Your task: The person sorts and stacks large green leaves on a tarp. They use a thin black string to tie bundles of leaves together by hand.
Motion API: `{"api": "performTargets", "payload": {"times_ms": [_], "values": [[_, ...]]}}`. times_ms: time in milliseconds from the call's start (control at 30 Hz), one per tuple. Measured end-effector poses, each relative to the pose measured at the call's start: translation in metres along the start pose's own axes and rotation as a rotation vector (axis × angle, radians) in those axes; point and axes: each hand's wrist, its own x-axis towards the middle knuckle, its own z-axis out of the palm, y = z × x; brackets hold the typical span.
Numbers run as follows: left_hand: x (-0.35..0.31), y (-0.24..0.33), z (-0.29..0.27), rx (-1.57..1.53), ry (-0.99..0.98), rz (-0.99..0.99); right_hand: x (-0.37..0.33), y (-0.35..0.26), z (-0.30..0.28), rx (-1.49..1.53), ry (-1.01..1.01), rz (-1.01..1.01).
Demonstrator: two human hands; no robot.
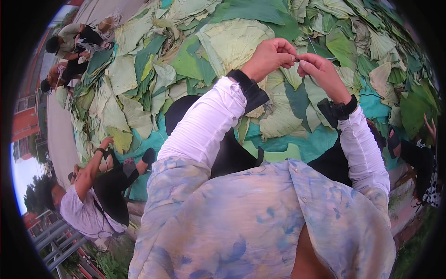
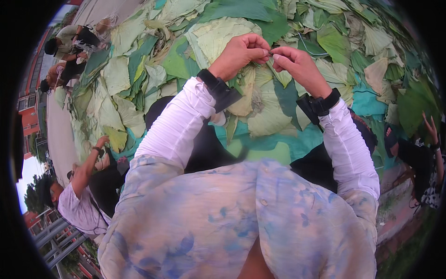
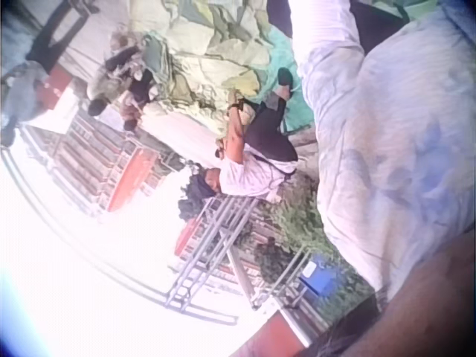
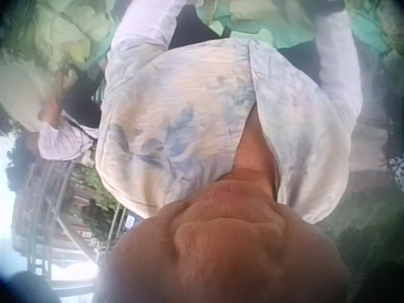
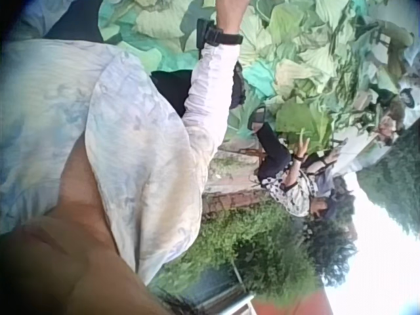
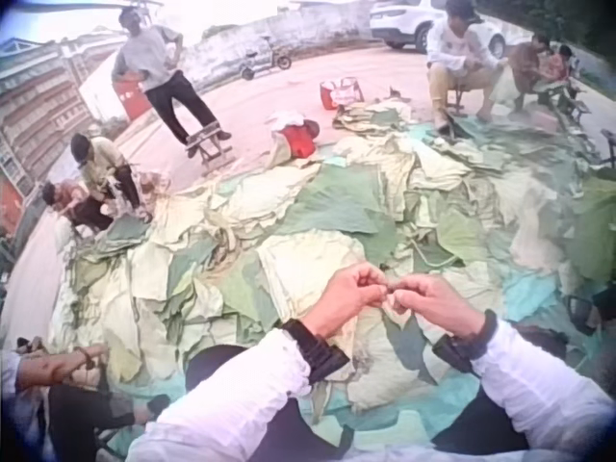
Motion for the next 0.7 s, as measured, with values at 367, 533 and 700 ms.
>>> {"api": "performTargets", "payload": {"times_ms": [367, 533, 700], "values": [[0.005, 0.005, -0.052, 0.046, 0.234, 0.028, -0.004, 0.000, -0.011, -0.176, 0.077, -0.061], [-0.005, -0.032, -0.145, -0.100, 0.668, 0.007, -0.009, -0.003, -0.028, -0.114, 0.105, 0.005], [-0.007, -0.119, -0.159, -0.013, 0.697, -0.261, -0.016, -0.005, -0.041, -0.075, 0.116, 0.139]]}}
